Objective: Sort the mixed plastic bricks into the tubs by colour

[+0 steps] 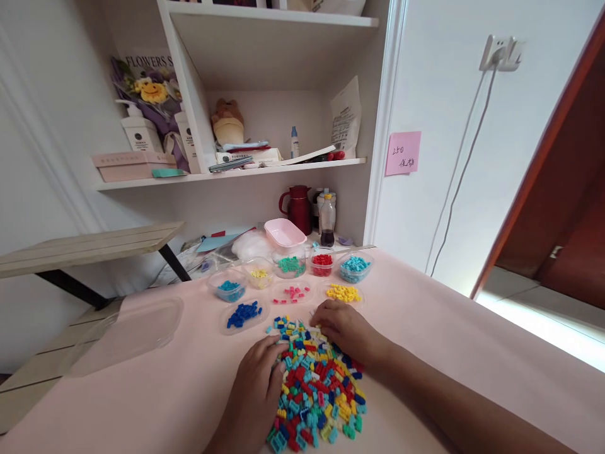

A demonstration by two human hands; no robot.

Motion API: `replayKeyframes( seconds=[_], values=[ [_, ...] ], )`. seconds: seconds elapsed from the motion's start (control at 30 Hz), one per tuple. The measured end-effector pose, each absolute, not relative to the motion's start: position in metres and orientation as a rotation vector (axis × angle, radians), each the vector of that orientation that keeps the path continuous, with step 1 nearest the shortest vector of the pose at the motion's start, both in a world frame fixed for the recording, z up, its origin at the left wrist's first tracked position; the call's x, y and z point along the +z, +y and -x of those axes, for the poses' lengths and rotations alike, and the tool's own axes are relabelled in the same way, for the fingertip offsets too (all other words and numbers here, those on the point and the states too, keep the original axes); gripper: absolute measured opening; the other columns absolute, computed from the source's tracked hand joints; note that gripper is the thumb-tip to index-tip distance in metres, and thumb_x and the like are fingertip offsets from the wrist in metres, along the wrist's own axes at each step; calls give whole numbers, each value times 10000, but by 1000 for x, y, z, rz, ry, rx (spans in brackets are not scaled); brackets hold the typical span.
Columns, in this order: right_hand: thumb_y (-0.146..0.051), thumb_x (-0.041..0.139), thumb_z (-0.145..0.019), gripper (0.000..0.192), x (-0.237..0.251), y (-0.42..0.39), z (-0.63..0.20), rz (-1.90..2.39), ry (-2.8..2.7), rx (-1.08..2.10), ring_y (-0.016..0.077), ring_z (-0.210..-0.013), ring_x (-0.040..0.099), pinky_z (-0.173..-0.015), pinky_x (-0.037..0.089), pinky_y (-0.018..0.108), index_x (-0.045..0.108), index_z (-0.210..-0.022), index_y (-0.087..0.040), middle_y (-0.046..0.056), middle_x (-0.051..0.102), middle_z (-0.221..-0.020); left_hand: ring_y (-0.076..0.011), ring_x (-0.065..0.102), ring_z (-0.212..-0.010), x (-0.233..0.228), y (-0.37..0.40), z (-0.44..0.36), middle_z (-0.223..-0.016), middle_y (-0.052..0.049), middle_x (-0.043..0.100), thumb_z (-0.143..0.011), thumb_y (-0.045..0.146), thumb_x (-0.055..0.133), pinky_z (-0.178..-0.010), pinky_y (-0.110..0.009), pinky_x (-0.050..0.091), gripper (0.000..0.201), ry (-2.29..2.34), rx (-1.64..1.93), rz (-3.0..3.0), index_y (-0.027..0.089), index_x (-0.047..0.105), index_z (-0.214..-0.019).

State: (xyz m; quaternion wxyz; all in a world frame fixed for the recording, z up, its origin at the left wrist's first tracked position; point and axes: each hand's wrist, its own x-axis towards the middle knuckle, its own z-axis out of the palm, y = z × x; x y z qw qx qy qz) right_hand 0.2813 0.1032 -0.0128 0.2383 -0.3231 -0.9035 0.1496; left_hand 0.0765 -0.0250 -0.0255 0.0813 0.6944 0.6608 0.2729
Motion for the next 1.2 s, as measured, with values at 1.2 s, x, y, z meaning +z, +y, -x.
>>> replayKeyframes(
  seconds=[1.2],
  values=[
    [-163, 593, -742, 218, -4, 113, -299, 1077, -2476, 446, 199, -925, 619, -797, 454, 281, 716, -901, -245, 23, 707, -960, -263, 558, -1197, -23, -23, -76, -1277, -92, 617, -881, 307, 413, -994, -461, 477, 375, 1974, 835, -2150, 227, 679, -1133]
  ],
)
